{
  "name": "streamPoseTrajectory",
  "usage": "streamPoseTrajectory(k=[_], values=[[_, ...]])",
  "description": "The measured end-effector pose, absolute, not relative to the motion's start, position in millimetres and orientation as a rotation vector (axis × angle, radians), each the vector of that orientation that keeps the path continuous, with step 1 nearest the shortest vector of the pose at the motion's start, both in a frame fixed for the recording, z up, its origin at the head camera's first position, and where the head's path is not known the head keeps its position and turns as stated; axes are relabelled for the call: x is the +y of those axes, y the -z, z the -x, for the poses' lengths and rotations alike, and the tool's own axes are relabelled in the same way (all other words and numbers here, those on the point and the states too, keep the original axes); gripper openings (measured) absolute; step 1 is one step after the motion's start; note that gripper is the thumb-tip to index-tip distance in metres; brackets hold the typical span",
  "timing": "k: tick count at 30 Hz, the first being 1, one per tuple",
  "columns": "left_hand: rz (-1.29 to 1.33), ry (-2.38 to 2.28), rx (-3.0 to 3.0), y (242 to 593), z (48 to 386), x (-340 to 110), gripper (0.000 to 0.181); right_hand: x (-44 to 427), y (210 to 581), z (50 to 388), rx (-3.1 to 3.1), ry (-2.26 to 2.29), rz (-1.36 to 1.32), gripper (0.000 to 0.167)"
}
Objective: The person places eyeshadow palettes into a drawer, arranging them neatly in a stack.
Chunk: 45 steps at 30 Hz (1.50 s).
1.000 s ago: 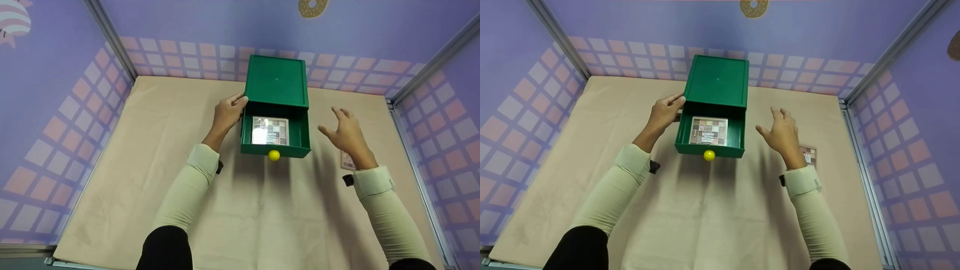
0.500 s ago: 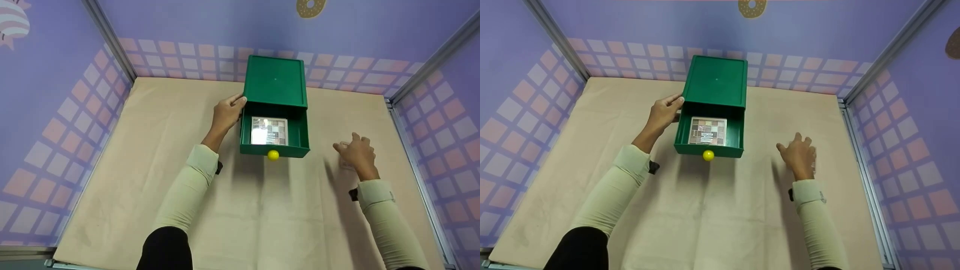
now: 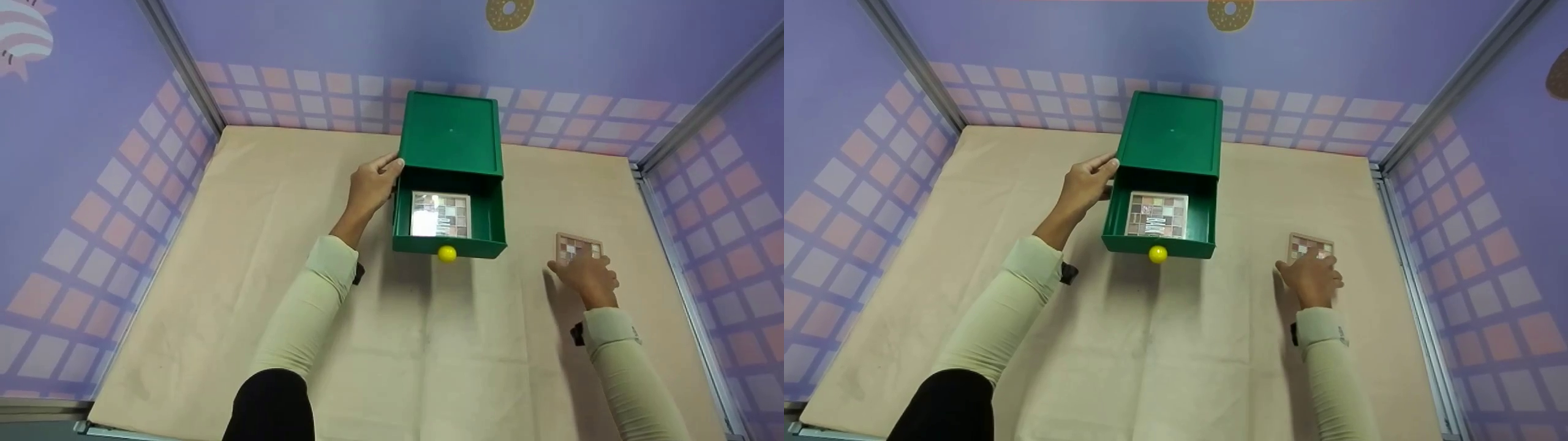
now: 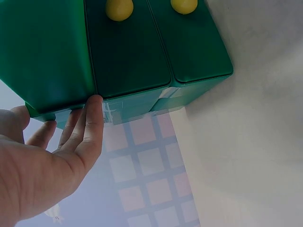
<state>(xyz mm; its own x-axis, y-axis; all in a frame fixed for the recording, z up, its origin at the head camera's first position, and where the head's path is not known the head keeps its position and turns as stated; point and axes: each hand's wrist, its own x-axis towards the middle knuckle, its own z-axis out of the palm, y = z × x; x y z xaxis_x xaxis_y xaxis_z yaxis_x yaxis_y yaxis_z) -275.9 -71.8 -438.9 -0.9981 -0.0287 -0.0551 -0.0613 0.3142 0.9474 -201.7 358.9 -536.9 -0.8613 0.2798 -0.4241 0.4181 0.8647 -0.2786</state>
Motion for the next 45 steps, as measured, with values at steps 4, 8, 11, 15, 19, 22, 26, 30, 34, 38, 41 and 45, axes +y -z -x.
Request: streamPoseTrajectory(k=[4, 8, 11, 15, 19, 22, 26, 30, 34, 38, 41, 45], values=[[0.09, -1.818, 2.525, 439, 275, -72, 0.045, 360, 543, 198, 2.649, 0.529, -0.535, 0.089], [0.098, -1.813, 2.535, 439, 275, -72, 0.046, 359, 547, 195, 2.664, 0.533, -0.535, 0.084], [0.091, -1.818, 2.538, 439, 274, -72, 0.046, 359, 550, 194, 2.668, 0.55, -0.551, 0.087], [0.063, -1.804, 2.55, 440, 274, -72, 0.048, 360, 555, 192, 2.677, 0.55, -0.573, 0.09], [0.054, -1.785, 2.566, 440, 274, -71, 0.047, 361, 560, 191, 2.705, 0.516, -0.587, 0.092], [0.058, -1.782, 2.57, 441, 274, -70, 0.046, 363, 564, 191, 2.712, 0.524, -0.605, 0.09], [0.065, -1.783, 2.57, 442, 274, -70, 0.046, 366, 565, 192, 2.701, 0.565, -0.63, 0.086], [0.075, -1.784, 2.568, 442, 275, -70, 0.045, 371, 566, 193, 2.673, 0.597, -0.636, 0.089], [0.075, -1.791, 2.57, 441, 275, -71, 0.045, 372, 568, 193, 2.657, 0.613, -0.637, 0.099], [0.075, -1.802, 2.571, 440, 275, -71, 0.045, 374, 570, 194, 2.689, 0.605, -0.631, 0.103], [0.071, -1.804, 2.567, 440, 275, -71, 0.045, 378, 572, 193, 2.73, 0.612, -0.628, 0.098], [0.068, -1.799, 2.563, 439, 275, -71, 0.045, 383, 574, 192, 2.75, 0.679, -0.626, 0.095]])
